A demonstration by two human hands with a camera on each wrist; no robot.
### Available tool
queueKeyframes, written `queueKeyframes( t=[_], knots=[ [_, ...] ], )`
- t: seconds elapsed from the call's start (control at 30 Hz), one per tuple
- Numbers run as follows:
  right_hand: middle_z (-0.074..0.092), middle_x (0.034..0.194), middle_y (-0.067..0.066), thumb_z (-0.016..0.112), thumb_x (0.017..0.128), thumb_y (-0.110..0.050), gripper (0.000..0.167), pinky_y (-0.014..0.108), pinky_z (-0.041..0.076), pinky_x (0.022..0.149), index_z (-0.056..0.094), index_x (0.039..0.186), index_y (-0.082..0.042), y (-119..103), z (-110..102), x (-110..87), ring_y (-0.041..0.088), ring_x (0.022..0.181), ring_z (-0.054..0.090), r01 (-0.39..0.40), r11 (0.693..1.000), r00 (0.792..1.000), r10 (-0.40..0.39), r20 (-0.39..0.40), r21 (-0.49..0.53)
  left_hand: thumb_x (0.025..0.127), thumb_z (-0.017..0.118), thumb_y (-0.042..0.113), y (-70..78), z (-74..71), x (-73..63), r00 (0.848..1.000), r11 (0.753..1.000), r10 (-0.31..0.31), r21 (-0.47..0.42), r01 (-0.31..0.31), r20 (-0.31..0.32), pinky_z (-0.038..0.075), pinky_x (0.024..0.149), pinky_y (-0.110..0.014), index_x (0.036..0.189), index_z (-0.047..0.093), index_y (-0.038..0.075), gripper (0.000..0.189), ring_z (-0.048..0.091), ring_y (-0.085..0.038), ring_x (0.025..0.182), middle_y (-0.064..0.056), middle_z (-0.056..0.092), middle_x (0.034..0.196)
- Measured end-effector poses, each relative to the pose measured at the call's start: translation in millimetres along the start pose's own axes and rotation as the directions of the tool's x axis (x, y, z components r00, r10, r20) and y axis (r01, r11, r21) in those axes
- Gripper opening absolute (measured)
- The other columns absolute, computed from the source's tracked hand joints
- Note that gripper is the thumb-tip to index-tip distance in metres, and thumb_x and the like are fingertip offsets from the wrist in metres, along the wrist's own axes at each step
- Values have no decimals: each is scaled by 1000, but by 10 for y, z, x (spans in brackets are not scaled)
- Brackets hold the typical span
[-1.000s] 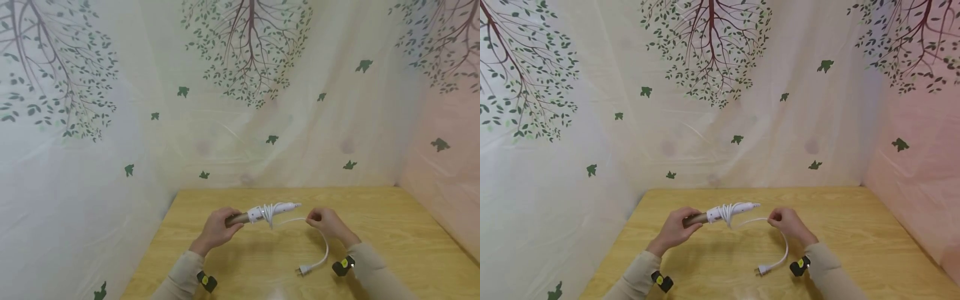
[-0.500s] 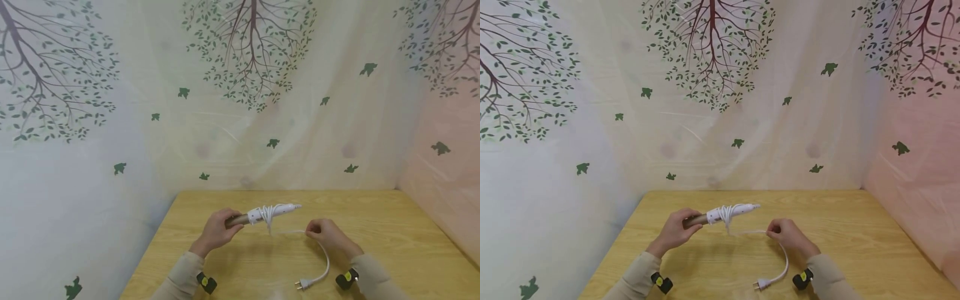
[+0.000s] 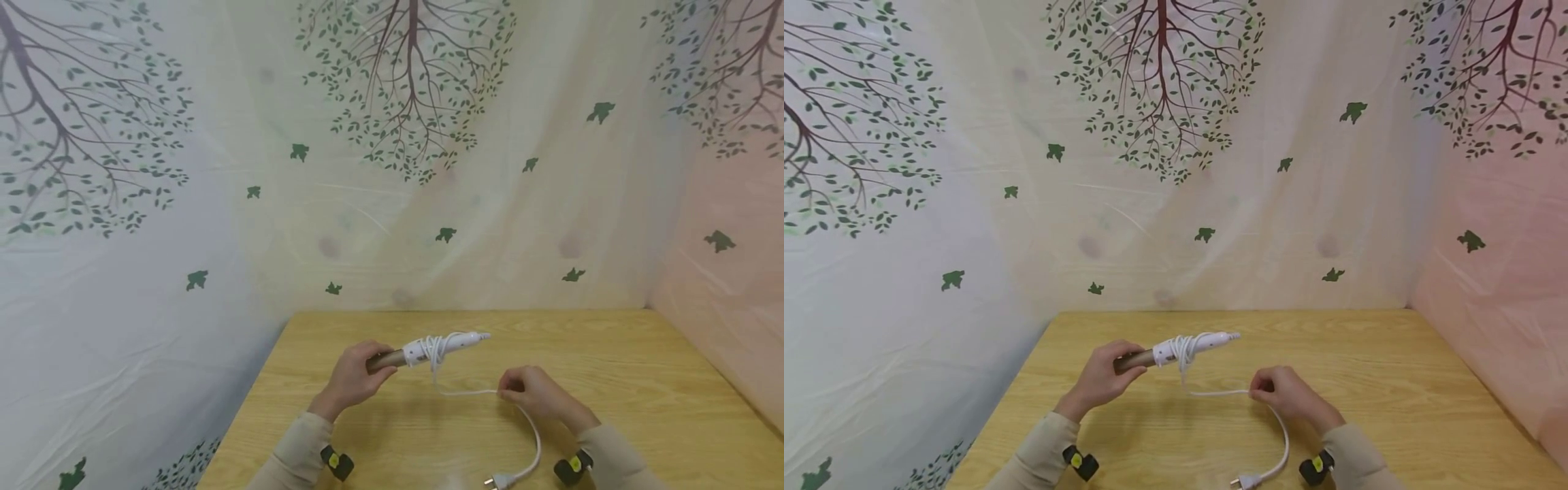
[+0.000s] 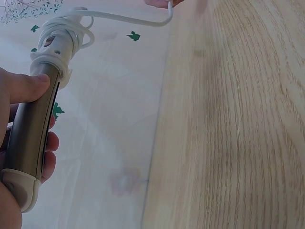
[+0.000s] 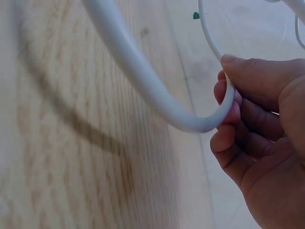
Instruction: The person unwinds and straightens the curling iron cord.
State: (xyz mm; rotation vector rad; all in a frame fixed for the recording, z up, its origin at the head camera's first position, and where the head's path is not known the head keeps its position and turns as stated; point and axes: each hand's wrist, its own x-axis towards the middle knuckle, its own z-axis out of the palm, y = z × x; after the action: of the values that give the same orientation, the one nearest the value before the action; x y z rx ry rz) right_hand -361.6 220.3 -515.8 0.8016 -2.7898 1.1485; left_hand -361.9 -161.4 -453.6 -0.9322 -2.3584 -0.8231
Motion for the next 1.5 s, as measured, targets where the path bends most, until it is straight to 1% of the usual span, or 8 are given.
queueKeyframes(
  t=[0.23,0.47,0.6,0.83,1.0,1.17,1.33,1.5],
  knots=[
    [64,76,-6,68,91,-18,9,22,48,62,67,84,-13,-77,26,-86,-1,68,54,25,999,999,-26,28,22,81,80,19,-4,-18,-20,1000,1000,6,-10,-6,-3,50,69,-25,106,70,15,27,63,-6,81,3,70,97],
    [66,78,-6,68,91,-21,9,23,49,62,67,84,-15,-172,38,-177,-1,70,56,40,998,999,-41,31,45,81,80,19,2,-46,-45,1000,1000,22,-9,-22,-4,50,69,-25,106,70,14,27,62,-6,80,3,70,97],
    [66,78,-7,68,91,-21,9,22,50,62,67,84,-16,-189,44,-224,-2,70,56,78,995,996,-81,40,61,82,80,19,6,-53,-52,1000,1000,21,-5,-21,-4,50,68,-25,106,70,14,27,61,-6,79,2,70,97],
    [68,78,-2,67,92,-18,8,22,50,61,67,84,-15,-284,32,-279,-5,71,56,202,976,977,-206,49,88,82,79,19,4,-54,-53,1000,1000,28,-3,-28,-8,50,68,-25,106,70,14,27,62,-6,79,2,70,97],
    [69,79,-1,66,92,-15,7,22,51,63,67,86,-15,-400,16,-310,-4,73,57,249,962,965,-256,59,112,81,80,19,-7,-46,-66,999,999,32,-5,-33,-14,49,67,-24,105,70,14,27,61,-6,78,3,70,95],
    [69,80,4,65,93,-11,6,23,51,64,67,88,-14,-483,10,-319,-3,75,59,310,942,945,-320,65,128,81,80,19,-13,-35,-75,1000,1000,24,-8,-24,-10,48,67,-24,105,70,15,27,60,-5,77,3,69,95],
    [70,81,4,64,94,-12,7,23,51,65,67,89,-16,-530,-7,-315,-4,76,59,315,939,944,-326,61,140,81,80,19,-7,-39,-75,1000,1000,18,-17,-18,-16,48,67,-24,105,70,14,26,60,-5,77,3,70,95],
    [70,82,4,63,94,-11,6,24,52,66,67,90,-13,-586,-46,-327,-2,77,60,326,930,938,-341,64,170,81,80,19,-17,-41,-76,1000,1000,19,-16,-20,-15,48,67,-23,105,70,14,26,60,-5,77,3,69,95]
  ],
)
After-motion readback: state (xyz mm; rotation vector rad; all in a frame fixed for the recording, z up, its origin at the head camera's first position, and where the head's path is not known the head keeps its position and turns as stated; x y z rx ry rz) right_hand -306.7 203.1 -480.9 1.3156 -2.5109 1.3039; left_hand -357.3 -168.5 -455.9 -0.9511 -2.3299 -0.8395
